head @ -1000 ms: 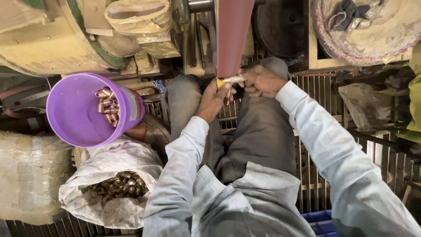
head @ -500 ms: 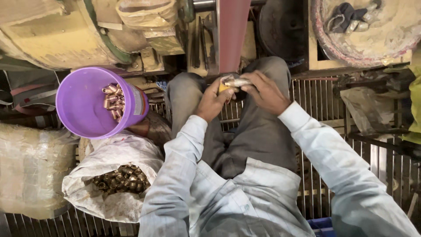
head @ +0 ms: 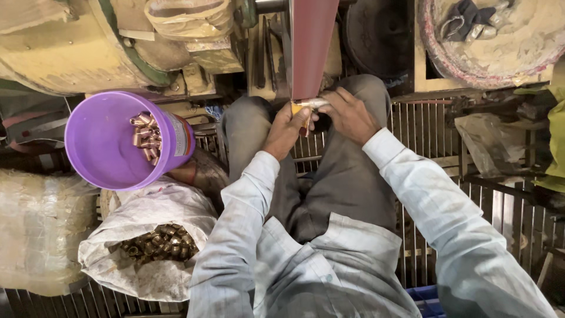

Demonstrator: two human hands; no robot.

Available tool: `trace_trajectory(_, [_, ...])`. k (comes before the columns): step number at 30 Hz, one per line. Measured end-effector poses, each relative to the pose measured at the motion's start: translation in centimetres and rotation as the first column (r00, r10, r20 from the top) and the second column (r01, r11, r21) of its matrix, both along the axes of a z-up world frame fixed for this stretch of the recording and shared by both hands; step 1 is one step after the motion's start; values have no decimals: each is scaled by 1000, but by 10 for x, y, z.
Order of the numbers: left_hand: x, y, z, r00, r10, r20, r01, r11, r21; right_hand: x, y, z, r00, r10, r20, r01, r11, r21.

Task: The person sits on a metal grate floor and repeatedly picks up small brass-colored metal parts from a white sack. They press each part against a rotating grinding wheel to smooth or shape it, then drop the finished part into a purple bucket. The process is repeated continuously.

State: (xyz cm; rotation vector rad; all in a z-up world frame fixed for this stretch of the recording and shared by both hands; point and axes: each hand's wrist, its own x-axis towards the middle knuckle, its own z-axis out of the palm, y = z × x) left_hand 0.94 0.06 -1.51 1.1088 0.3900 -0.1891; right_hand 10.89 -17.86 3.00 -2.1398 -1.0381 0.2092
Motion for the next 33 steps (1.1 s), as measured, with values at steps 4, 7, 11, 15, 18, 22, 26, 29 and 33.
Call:
trace_trajectory(4, [1, 0, -4, 1000, -5, -19, 5, 1000, 13, 10, 1, -2, 996, 59, -73, -57, 998, 25])
trace_trajectory(7, [2, -1, -6, 1000, 6, -11, -6, 1000, -3, 17, 2, 0, 983, 83, -165, -85, 996, -2])
trace_trajectory(11, [2, -1, -5, 1000, 11, -26, -12, 1000, -20, 25, 3, 0, 944, 17, -331, -69, 987, -148])
trace_trajectory(15, [3, -1, -2, 1000, 12, -27, -13, 1000, -25, 34, 3, -3, 873, 43, -485, -111, 987, -113])
trace_trajectory(18, [3, -1, 0, 999, 12, -29, -13, 1000, -25, 39, 5, -6, 521, -34, -853, -75, 994, -85])
trace_trajectory(22, [3, -2, 2, 1000, 13, 3, -13, 1000, -15, 46, 8, -5, 326, -69, -943, -52, 995, -90])
trace_trajectory(26, [3, -2, -1, 1000, 9, -22, -9, 1000, 0, 51, 10, -6, 149, -110, -983, -12, 993, -113])
trace_trajectory(29, [2, -3, -5, 999, 6, -53, -6, 1000, 4, 56, 10, -16, 37, -156, -987, -28, 987, -157])
trace_trajectory(33, [1, -5, -7, 999, 28, -20, -28, 1000, 10, 66, 11, -32, -211, -121, -970, -115, 988, -99])
